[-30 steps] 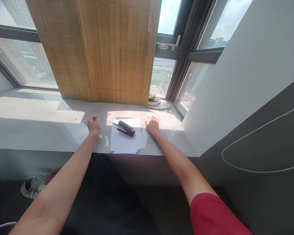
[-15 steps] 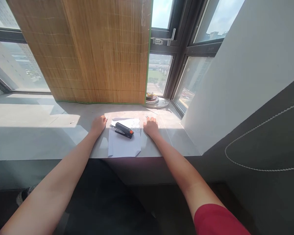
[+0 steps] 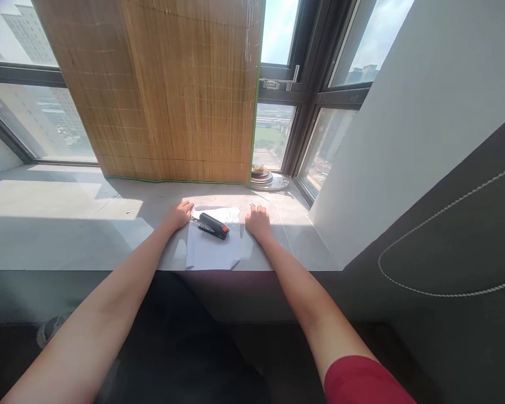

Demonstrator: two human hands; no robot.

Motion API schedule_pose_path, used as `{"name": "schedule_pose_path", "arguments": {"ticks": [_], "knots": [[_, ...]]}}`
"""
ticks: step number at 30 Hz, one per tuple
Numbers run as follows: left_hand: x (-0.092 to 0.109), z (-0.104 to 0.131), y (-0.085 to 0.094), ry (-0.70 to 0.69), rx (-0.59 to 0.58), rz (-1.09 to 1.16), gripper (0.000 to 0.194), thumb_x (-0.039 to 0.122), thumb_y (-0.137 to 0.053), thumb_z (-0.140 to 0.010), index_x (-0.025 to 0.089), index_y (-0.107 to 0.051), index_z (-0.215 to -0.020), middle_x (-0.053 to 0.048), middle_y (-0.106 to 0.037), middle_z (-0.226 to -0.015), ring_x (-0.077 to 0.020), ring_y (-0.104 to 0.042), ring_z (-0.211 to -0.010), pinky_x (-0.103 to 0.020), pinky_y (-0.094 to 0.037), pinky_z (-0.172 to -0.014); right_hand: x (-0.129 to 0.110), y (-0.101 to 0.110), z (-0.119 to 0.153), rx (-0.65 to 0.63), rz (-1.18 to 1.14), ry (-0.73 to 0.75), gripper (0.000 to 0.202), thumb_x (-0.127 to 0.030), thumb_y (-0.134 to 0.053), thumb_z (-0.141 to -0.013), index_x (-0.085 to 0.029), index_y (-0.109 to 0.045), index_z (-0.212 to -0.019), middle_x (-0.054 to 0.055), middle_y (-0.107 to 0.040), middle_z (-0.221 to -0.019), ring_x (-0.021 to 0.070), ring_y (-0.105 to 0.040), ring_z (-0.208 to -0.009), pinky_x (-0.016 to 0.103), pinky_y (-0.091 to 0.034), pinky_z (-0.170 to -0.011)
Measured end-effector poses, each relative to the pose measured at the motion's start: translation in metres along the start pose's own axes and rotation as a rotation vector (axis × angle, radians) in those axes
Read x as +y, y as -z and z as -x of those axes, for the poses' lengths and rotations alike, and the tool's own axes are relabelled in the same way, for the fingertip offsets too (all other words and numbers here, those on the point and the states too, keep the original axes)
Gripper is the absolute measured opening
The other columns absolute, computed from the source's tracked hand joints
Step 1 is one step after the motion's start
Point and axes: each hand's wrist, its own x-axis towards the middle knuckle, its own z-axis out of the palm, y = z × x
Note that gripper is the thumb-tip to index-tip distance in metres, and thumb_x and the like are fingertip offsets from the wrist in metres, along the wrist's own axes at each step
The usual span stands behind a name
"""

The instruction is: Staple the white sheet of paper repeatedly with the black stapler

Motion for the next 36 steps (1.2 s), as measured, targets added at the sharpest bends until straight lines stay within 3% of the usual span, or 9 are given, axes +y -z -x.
{"name": "schedule_pose_path", "arguments": {"ticks": [4, 10, 17, 20, 24, 26, 30, 33, 36], "knots": [[0.0, 0.01, -0.002, 0.067, 0.022, -0.007, 0.034, 0.015, -0.051, -0.098, 0.022, -0.08, -0.113, -0.016, -0.076, -0.122, -0.0333, -0.07, -0.117, -0.043, -0.056, -0.097, 0.0, 0.002, -0.001, -0.004, -0.003, -0.005, 0.041, -0.03, -0.046, -0.107, -0.012, -0.063, -0.139, 0.024, -0.063, -0.135, 0.0379, -0.054, -0.131, 0.049, -0.047, -0.106], [0.006, 0.035, 0.012, 0.126, 0.179, 0.2, 0.022, 0.022, -0.068, -0.091, 0.021, -0.081, -0.108, -0.013, -0.08, -0.111, -0.0295, -0.073, -0.096, -0.04, -0.056, -0.09, -0.002, 0.001, 0.001, 0.013, 0.008, 0.013, 0.042, -0.029, -0.045, -0.106, -0.011, -0.064, -0.14, 0.025, -0.064, -0.132, 0.0387, -0.056, -0.129, 0.049, -0.049, -0.103], [0.039, 0.068, 0.038, 0.086, 0.447, 0.469, 0.03, 0.044, -0.064, -0.101, 0.022, -0.08, -0.088, -0.005, -0.073, -0.082, -0.0211, -0.065, -0.073, -0.036, -0.052, -0.083, 0.0, -0.003, -0.001, 0.028, 0.001, 0.018, 0.038, -0.024, -0.047, -0.104, -0.012, -0.066, -0.135, 0.025, -0.063, -0.13, 0.0391, -0.056, -0.126, 0.05, -0.05, -0.1], [0.051, 0.079, 0.043, 0.002, 0.363, 0.48, 0.036, 0.043, -0.058, -0.105, 0.022, -0.072, -0.079, -0.002, -0.064, -0.068, -0.0198, -0.059, -0.067, -0.033, -0.047, -0.074, -0.001, 0.0, 0.001, 0.062, -0.091, 0.036, 0.027, -0.021, -0.049, -0.101, -0.014, -0.069, -0.119, 0.023, -0.066, -0.123, 0.0381, -0.057, -0.122, 0.05, -0.051, -0.099], [0.055, 0.086, 0.046, -0.071, 0.247, 0.554, 0.017, 0.035, -0.057, -0.103, 0.024, -0.069, -0.099, 0.003, -0.063, -0.067, -0.0172, -0.058, -0.061, -0.03, -0.046, -0.07, -0.018, 0.001, 0.013, 0.244, -0.465, 0.2, 0.019, -0.027, -0.05, -0.102, -0.023, -0.064, -0.091, 0.011, -0.069, -0.097, 0.0296, -0.062, -0.101, 0.043, -0.055, -0.089], [0.055, 0.087, 0.045, -0.067, 0.228, 0.586, 0.012, 0.032, -0.056, -0.102, 0.025, -0.066, -0.106, 0.005, -0.062, -0.067, -0.0167, -0.061, -0.06, -0.029, -0.048, -0.07, -0.033, -0.001, 0.022, 0.229, -0.66, 0.34, 0.026, -0.036, -0.049, -0.105, -0.024, -0.062, -0.085, 0.007, -0.068, -0.088, 0.0254, -0.063, -0.089, 0.04, -0.056, -0.083], [0.052, 0.086, 0.04, -0.071, 0.122, 0.608, 0.006, 0.027, -0.062, -0.096, 0.025, -0.064, -0.101, 0.004, -0.064, -0.068, -0.0172, -0.065, -0.061, -0.029, -0.05, -0.067, -0.057, -0.007, 0.036, 0.097, -0.739, 0.616, 0.028, -0.048, -0.07, -0.097, -0.025, -0.068, -0.111, 0.007, -0.075, -0.11, 0.0248, -0.066, -0.098, 0.038, -0.056, -0.087], [0.052, 0.085, 0.036, -0.098, 0.079, 0.538, 0.008, 0.021, -0.062, -0.094, 0.025, -0.067, -0.1, 0.003, -0.064, -0.066, -0.0183, -0.065, -0.062, -0.03, -0.05, -0.066, -0.063, -0.012, 0.037, 0.048, -0.703, 0.617, 0.049, -0.042, -0.08, -0.089, -0.024, -0.064, -0.132, 0.009, -0.075, -0.12, 0.0245, -0.069, -0.099, 0.036, -0.056, -0.085], [0.053, 0.085, 0.036, -0.156, 0.098, 0.483, 0.009, 0.018, -0.063, -0.096, 0.024, -0.069, -0.101, 0.002, -0.066, -0.07, -0.0183, -0.064, -0.064, -0.031, -0.05, -0.07, -0.062, -0.012, 0.036, 0.019, -0.607, 0.623, 0.039, -0.03, -0.076, -0.09, -0.024, -0.068, -0.128, 0.008, -0.077, -0.115, 0.0254, -0.07, -0.1, 0.036, -0.055, -0.088]]}}
